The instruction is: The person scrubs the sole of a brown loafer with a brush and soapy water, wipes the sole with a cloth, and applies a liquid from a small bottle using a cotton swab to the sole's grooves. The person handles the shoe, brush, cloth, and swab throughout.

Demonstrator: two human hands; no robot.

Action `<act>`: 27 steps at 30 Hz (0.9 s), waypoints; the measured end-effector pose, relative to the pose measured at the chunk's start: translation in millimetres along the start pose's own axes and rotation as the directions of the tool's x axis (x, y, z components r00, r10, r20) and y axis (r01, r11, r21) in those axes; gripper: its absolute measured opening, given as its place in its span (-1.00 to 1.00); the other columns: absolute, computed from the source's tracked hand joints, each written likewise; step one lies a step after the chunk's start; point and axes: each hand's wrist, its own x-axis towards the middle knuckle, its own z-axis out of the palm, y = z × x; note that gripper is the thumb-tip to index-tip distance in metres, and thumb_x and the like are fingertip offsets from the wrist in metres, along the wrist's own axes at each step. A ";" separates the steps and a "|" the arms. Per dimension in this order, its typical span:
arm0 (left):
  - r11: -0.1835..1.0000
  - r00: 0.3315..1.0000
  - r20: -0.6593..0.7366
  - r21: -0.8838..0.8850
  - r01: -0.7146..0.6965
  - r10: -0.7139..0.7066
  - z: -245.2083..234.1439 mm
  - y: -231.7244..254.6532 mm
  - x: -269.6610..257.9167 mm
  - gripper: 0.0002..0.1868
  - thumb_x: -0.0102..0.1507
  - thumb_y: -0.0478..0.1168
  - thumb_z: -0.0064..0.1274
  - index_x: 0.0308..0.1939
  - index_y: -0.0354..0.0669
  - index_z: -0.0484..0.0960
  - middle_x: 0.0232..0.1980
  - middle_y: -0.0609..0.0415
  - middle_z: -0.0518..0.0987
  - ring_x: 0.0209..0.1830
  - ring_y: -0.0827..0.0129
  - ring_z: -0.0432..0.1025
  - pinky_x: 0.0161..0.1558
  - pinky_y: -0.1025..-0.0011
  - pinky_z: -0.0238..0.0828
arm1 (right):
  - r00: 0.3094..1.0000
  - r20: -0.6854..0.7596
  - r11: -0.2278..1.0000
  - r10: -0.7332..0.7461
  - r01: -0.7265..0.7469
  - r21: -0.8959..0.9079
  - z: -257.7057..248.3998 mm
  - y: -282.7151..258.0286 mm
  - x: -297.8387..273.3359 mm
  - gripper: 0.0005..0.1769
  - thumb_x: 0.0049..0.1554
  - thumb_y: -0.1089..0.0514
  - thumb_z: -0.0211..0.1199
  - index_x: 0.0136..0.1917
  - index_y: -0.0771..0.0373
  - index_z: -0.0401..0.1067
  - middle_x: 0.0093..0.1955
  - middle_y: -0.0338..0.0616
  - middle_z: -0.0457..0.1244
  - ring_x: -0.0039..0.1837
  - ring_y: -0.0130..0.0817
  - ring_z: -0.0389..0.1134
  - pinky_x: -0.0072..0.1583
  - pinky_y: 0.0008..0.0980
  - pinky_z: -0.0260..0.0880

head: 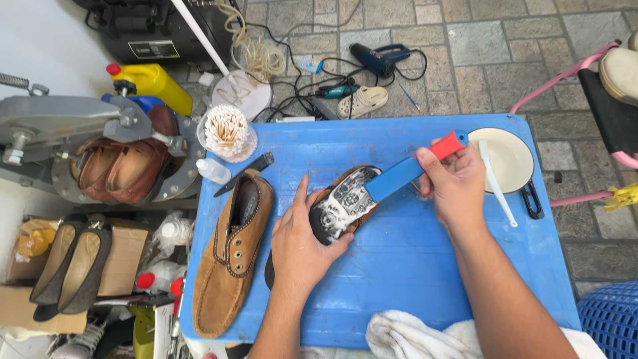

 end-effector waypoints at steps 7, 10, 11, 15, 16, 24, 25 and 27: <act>1.000 1.000 -0.004 0.014 -0.006 0.007 0.1 1.6 0.1 0.28 -0.19 -0.06 0.50 0.51 -0.25 0.10 0.20 0.06 0.62 0.14 0.08 0.50 0.17 0.18 0.32 | 0.997 0.069 0.996 0.024 -0.017 -0.092 15.1 17.5 -14.8 -0.71 0.23 0.26 0.33 0.08 0.34 0.25 -0.16 -0.11 0.28 -0.41 -0.51 0.23 -0.40 -0.49 0.17; 1.000 1.000 -0.006 0.016 -0.004 0.005 1.4 1.8 -2.3 0.27 -0.17 -0.06 0.50 0.51 -0.24 0.10 0.20 0.06 0.62 0.16 0.09 0.50 0.18 0.18 0.31 | 0.997 -0.073 1.000 0.024 -0.023 0.022 8.5 14.9 4.3 -0.72 0.30 0.22 0.33 0.09 0.36 0.25 -0.17 -0.08 0.26 -0.41 -0.52 0.16 -0.42 -0.50 0.07; 1.000 1.000 -0.004 0.018 0.006 -0.006 0.9 1.6 -3.1 0.27 -0.17 -0.06 0.50 0.51 -0.24 0.10 0.19 0.06 0.62 0.16 0.09 0.50 0.18 0.18 0.31 | 0.992 -0.116 0.998 0.037 -0.031 0.055 15.8 18.1 1.1 -0.71 0.26 0.22 0.32 0.08 0.33 0.23 -0.17 -0.11 0.28 -0.43 -0.54 0.16 -0.44 -0.52 0.07; 1.000 1.000 0.000 0.011 0.010 -0.010 2.0 1.3 0.0 0.27 -0.18 -0.07 0.49 0.51 -0.24 0.10 0.20 0.08 0.62 0.16 0.11 0.50 0.18 0.18 0.30 | 0.998 -0.045 0.998 0.045 -0.044 0.038 33.1 24.3 -16.8 -0.69 0.20 0.21 0.29 0.10 0.26 0.21 -0.18 -0.18 0.28 -0.46 -0.56 0.21 -0.47 -0.54 0.09; 1.000 1.000 -0.002 0.008 0.002 -0.001 1.7 1.2 1.3 0.27 -0.18 -0.07 0.49 0.51 -0.25 0.09 0.20 0.06 0.62 0.16 0.10 0.50 0.18 0.18 0.30 | 0.995 -0.086 0.999 0.052 -0.051 0.016 30.4 23.7 -11.2 -0.69 0.21 0.21 0.30 0.10 0.27 0.21 -0.19 -0.17 0.28 -0.45 -0.56 0.21 -0.47 -0.54 0.09; 0.997 0.996 0.043 0.035 0.075 -0.076 0.9 1.6 1.6 0.28 -0.19 -0.07 0.50 0.52 -0.19 0.09 0.18 0.08 0.63 0.12 0.11 0.51 0.18 0.19 0.31 | 0.997 -0.075 0.998 -0.013 0.008 -0.064 40.3 28.7 -22.9 -0.64 0.17 0.23 0.33 0.06 0.28 0.16 -0.17 -0.21 0.27 -0.46 -0.55 0.21 -0.48 -0.51 0.14; 0.999 0.998 0.028 0.017 0.051 -0.052 1.4 2.3 -0.1 0.29 -0.18 -0.07 0.50 0.52 -0.21 0.08 0.18 0.07 0.62 0.13 0.10 0.51 0.18 0.19 0.31 | 0.999 -0.045 0.998 -0.004 0.001 -0.064 41.2 24.7 -23.4 -0.65 0.17 0.23 0.33 0.05 0.29 0.16 -0.18 -0.19 0.27 -0.46 -0.53 0.22 -0.48 -0.51 0.14; 1.000 1.000 -0.011 -0.004 -0.009 0.008 0.7 1.8 1.0 0.30 -0.18 -0.07 0.50 0.52 -0.25 0.07 0.20 0.04 0.62 0.15 0.08 0.50 0.18 0.18 0.31 | 1.000 0.018 0.999 0.001 0.000 -0.050 43.5 20.1 -20.2 -0.65 0.16 0.25 0.34 0.05 0.30 0.17 -0.21 -0.15 0.27 -0.46 -0.51 0.23 -0.48 -0.50 0.14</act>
